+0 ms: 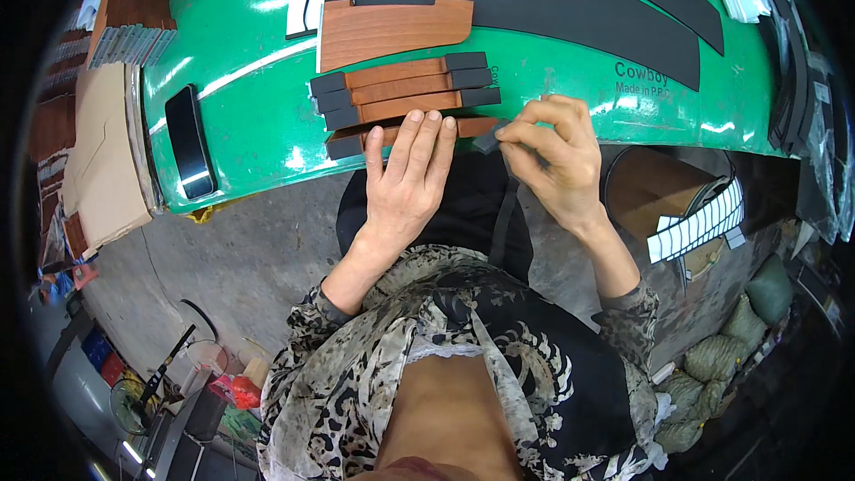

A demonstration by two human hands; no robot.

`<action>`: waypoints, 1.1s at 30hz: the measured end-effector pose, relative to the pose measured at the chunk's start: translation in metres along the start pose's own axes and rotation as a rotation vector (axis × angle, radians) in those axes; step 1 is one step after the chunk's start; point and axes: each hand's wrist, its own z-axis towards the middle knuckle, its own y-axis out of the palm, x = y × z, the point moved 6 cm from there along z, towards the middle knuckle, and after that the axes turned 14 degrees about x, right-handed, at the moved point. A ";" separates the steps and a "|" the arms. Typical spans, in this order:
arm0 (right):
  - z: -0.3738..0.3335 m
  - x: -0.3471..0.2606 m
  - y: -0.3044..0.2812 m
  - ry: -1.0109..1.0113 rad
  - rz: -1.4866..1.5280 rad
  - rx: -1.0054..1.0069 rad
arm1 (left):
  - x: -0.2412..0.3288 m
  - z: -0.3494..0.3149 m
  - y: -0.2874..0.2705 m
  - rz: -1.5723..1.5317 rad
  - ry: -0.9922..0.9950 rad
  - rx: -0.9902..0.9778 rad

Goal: Applying black adhesive protective pads to small wooden furniture components.

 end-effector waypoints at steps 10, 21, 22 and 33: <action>-0.002 0.017 -0.007 0.381 0.205 -0.021 | 0.001 0.000 0.000 0.004 -0.005 0.021; 0.006 -0.005 -0.007 -0.006 -0.064 0.013 | 0.000 0.000 0.000 0.015 -0.002 0.012; 0.007 -0.006 -0.006 -0.006 -0.064 0.011 | 0.000 -0.001 0.000 0.015 -0.003 0.011; 0.011 -0.013 -0.003 -0.065 -0.112 -0.021 | 0.000 0.000 0.000 -0.003 -0.010 0.005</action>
